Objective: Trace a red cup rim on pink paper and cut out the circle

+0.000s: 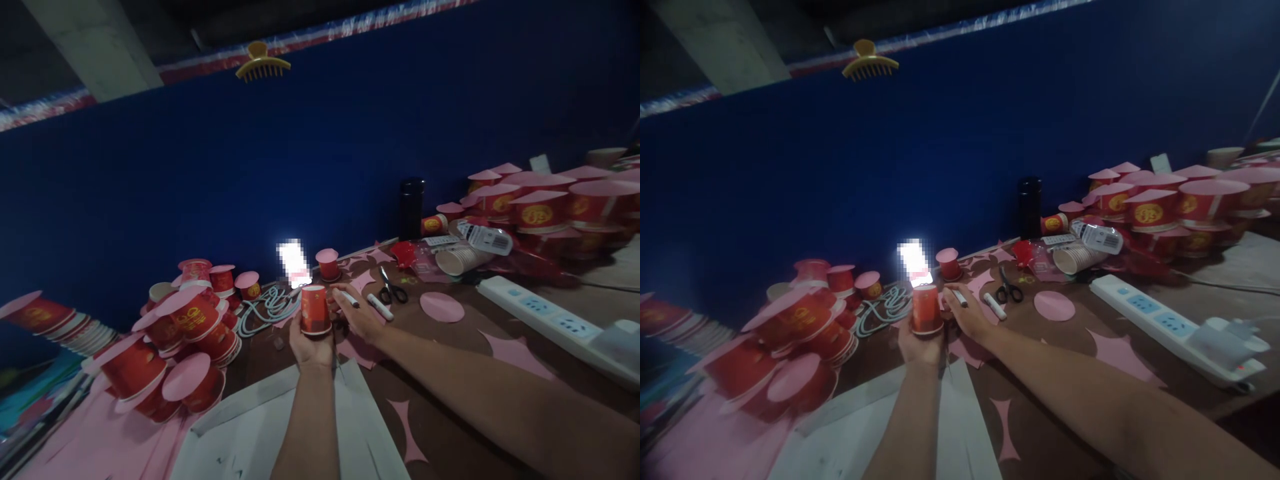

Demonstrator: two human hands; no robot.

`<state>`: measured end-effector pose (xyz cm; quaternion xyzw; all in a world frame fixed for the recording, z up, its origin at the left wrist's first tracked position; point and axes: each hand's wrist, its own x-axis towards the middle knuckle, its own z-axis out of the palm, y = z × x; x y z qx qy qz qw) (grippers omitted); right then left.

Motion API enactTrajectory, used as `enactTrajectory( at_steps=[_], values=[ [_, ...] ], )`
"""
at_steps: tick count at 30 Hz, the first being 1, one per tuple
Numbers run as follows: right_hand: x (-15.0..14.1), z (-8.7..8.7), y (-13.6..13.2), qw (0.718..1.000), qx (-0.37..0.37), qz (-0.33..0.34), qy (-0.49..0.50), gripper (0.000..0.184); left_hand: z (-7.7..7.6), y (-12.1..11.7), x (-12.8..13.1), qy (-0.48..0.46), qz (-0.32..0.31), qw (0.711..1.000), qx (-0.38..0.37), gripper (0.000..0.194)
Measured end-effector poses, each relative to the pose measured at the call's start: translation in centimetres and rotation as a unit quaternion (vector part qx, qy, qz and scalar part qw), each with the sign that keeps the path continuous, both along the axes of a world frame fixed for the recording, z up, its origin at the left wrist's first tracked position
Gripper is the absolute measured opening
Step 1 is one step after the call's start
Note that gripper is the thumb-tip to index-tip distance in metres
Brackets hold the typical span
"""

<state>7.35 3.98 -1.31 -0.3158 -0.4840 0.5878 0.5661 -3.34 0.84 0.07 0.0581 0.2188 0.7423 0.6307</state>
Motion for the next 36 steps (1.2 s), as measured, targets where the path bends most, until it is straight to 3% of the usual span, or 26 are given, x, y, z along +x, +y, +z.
enactTrajectory(
  at_steps=[8, 12, 17, 21, 26, 31, 36],
  values=[
    [0.5, 1.6, -0.8, 0.996, 0.048, -0.070, -0.040, 0.036, -0.3, -0.3, 1.7, 0.183, 0.026, 0.983, 0.018, 0.024],
    [0.7, 1.8, -0.6, 0.996, 0.044, -0.066, -0.041, 0.035, -0.1, -0.9, 2.5, 0.351, 0.060, 0.934, 0.011, 0.019],
    [0.6, 1.5, 0.0, 0.998, 0.032, -0.057, -0.014, 0.037, -0.3, -1.3, 2.8, 0.431, 0.118, 0.890, 0.093, 0.025],
    [0.8, 2.0, 0.1, 0.999, 0.008, -0.029, -0.012, 0.040, -0.7, -1.3, 2.7, 0.506, 0.096, 0.853, 0.085, 0.022],
    [1.1, 2.8, -0.1, 0.999, 0.023, -0.022, 0.001, 0.039, -1.2, -1.2, 2.8, 0.522, 0.059, 0.848, 0.069, 0.023],
    [1.1, 2.3, 0.0, 0.996, 0.018, 0.064, 0.059, 0.037, -2.1, -1.3, 2.9, 0.594, 0.029, 0.798, 0.095, 0.024],
    [1.2, 1.6, 0.3, 0.976, -0.100, 0.140, 0.134, 0.033, -2.7, -1.5, 3.3, 0.604, 0.034, 0.791, 0.097, 0.021]
  ],
)
